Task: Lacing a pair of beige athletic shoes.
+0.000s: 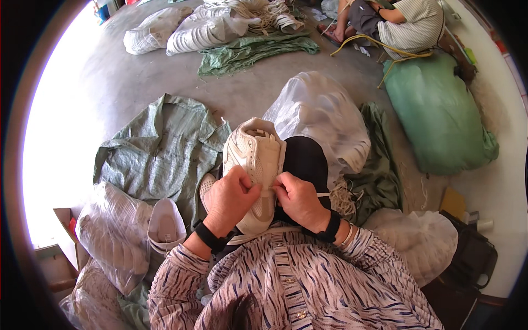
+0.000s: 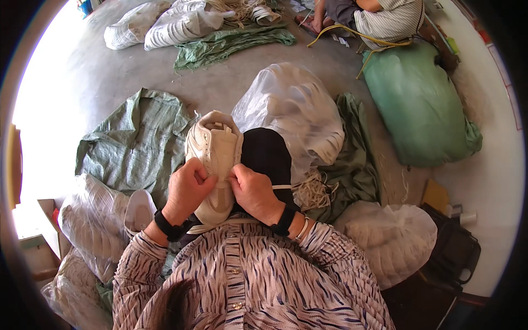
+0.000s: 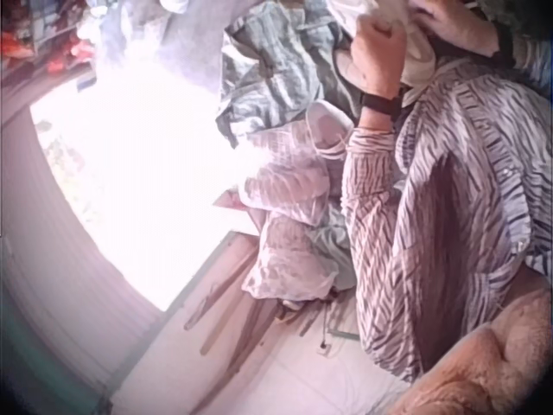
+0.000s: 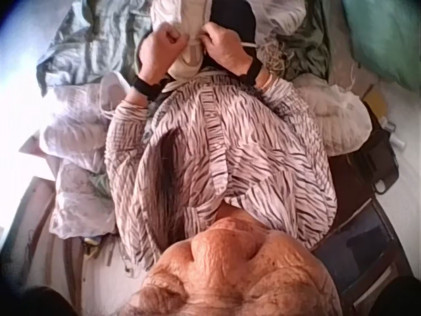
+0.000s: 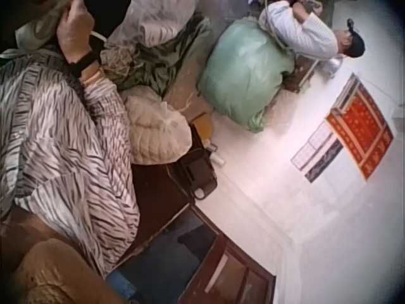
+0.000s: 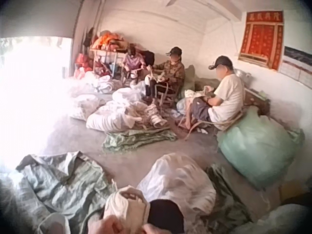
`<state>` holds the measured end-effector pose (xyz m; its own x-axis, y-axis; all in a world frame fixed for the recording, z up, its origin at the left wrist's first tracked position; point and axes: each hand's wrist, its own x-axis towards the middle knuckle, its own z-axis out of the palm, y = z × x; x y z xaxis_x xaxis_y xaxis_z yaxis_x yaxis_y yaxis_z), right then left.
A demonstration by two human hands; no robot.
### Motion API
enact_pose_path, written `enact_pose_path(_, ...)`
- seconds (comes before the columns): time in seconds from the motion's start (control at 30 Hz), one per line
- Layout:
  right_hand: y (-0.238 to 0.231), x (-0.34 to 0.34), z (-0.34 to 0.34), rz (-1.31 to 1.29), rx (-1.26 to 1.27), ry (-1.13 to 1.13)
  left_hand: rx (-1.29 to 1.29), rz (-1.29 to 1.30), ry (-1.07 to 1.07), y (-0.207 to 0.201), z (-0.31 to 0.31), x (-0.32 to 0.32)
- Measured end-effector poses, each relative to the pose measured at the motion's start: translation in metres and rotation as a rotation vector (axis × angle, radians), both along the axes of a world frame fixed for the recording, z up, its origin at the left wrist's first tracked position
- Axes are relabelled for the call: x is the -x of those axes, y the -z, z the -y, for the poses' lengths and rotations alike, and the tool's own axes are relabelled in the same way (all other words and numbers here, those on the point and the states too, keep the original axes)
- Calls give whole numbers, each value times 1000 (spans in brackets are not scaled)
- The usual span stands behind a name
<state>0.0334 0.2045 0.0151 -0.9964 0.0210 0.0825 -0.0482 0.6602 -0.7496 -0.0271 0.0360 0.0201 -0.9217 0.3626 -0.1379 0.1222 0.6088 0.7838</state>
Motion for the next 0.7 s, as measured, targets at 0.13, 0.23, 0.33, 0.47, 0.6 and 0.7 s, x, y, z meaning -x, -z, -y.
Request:
enact_pose_path(0.13,-4,-1,2,409,670,185,-80,-33,-20,-1,-3,-1)
enact_pose_path(0.23,1,2,10,509,1076,323,-147,-62,-25,5,-3,-1)
enact_pose_path(0.33,3,4,17,259,516,157,-141,-61,-54,5,1,-4)
enact_pose_path(0.47,-1,-9,13,176,660,210,-163,-122,23,11,8,-16)
enact_pose_path(0.6,-3,-18,6,284,627,251,-213,-100,24,5,8,-26)
enact_pose_path(0.7,2,-12,6,229,528,172,-117,-333,124,-1,7,-28)
